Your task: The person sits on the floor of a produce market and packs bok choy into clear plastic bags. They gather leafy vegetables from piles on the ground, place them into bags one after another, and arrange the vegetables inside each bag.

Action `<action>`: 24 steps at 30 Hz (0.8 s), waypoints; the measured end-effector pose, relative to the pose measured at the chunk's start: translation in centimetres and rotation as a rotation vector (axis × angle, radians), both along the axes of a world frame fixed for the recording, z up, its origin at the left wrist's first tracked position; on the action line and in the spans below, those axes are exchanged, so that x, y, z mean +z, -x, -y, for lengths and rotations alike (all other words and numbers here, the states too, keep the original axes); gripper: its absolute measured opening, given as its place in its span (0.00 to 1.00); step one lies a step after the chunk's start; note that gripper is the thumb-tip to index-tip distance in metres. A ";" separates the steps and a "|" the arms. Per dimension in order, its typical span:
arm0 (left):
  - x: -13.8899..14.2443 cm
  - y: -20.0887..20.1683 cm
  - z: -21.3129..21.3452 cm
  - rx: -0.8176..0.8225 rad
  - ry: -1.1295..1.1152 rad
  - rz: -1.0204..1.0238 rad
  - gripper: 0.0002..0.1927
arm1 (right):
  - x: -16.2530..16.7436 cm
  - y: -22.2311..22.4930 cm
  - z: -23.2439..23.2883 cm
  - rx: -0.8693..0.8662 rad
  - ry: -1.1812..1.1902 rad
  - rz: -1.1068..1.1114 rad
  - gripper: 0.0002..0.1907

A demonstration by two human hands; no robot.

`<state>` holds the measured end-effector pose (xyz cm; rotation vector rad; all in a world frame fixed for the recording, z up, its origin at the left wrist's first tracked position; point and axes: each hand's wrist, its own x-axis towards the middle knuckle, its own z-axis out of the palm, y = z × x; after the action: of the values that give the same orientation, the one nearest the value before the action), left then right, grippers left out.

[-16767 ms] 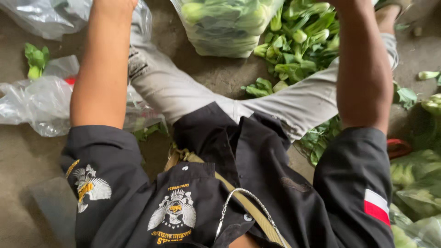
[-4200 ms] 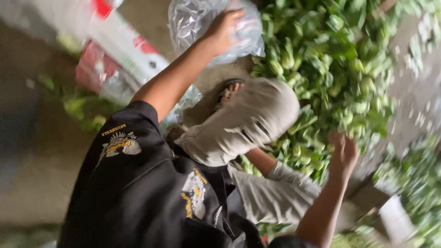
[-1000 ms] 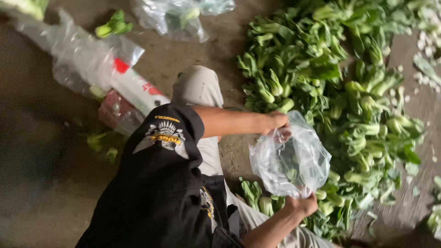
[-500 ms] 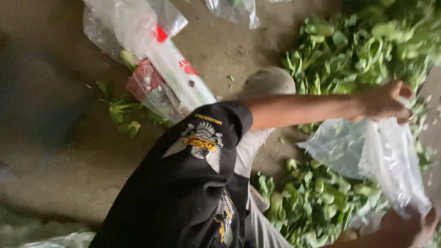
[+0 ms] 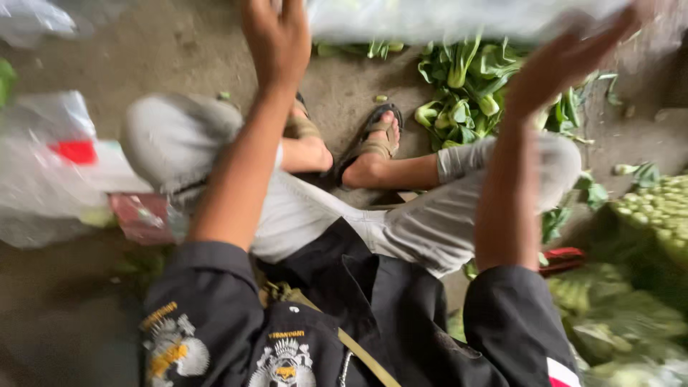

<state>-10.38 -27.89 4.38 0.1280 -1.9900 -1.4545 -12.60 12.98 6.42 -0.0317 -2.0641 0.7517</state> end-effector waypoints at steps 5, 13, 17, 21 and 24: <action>-2.8 -3.4 -4.7 -0.118 0.065 0.388 0.07 | -8.0 -5.2 10.6 0.550 0.506 0.573 0.18; -5.4 -0.1 0.8 -0.002 -1.431 0.794 0.07 | -3.5 0.8 5.4 0.488 1.757 1.019 0.26; -0.7 1.9 8.8 -0.345 -1.683 0.347 0.15 | 1.6 2.3 7.4 0.769 1.841 0.903 0.32; 1.1 1.8 11.6 -0.223 -1.629 0.151 0.07 | 2.5 0.7 8.8 0.950 1.293 1.091 0.29; -0.9 1.4 11.8 -0.238 -1.624 0.118 0.07 | -0.6 -2.9 8.3 0.863 0.979 1.308 0.29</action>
<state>-11.83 -39.67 3.44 0.6562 -0.4098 -2.8579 -9.68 4.67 5.80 -0.2407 -2.5449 2.7948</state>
